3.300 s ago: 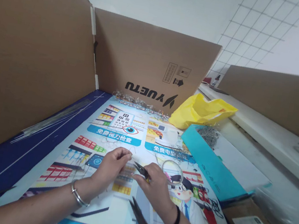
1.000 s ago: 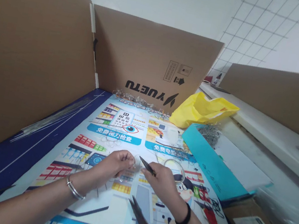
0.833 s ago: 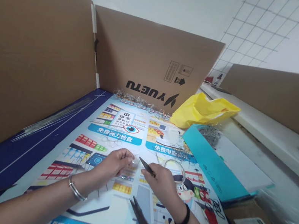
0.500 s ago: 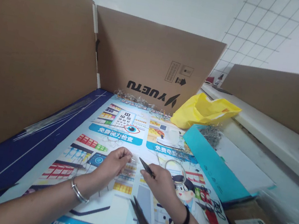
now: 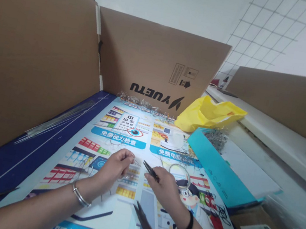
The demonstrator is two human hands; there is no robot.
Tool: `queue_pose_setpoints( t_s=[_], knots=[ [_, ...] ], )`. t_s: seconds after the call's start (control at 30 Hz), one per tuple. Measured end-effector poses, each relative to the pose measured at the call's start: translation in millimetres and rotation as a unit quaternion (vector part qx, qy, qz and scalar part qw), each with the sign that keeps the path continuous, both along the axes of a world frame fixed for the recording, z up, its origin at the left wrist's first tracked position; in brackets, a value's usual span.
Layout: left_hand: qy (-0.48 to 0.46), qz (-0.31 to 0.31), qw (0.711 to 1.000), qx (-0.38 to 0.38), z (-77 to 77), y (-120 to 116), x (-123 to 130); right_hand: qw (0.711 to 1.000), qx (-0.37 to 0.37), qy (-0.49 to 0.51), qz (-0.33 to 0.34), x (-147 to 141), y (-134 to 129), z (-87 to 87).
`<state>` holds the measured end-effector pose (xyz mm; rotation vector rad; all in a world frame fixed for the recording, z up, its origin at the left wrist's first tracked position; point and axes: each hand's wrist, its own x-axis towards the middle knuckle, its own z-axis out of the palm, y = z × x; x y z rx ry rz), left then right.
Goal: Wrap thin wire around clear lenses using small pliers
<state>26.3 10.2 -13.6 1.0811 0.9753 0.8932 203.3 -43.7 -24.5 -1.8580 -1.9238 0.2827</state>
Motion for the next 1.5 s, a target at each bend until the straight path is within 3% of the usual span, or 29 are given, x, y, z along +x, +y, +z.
queue_pose_setpoints(
  t_s=[0.27,1.0,1.5],
  knots=[
    [-0.027,0.039,0.999,0.002,2.0,2.7,-0.7,0.999,0.035,-0.029,0.012,0.5,-0.8,-2.9],
    [-0.014,0.018,1.0,-0.002,-3.5,0.3,0.2,0.997,0.028,-0.069,0.029,-1.2,-2.4,-6.1],
    [-0.023,0.023,0.999,0.01,0.8,0.1,-0.2,0.995,0.021,-0.086,0.039,-1.8,-3.1,-2.2]
  ],
)
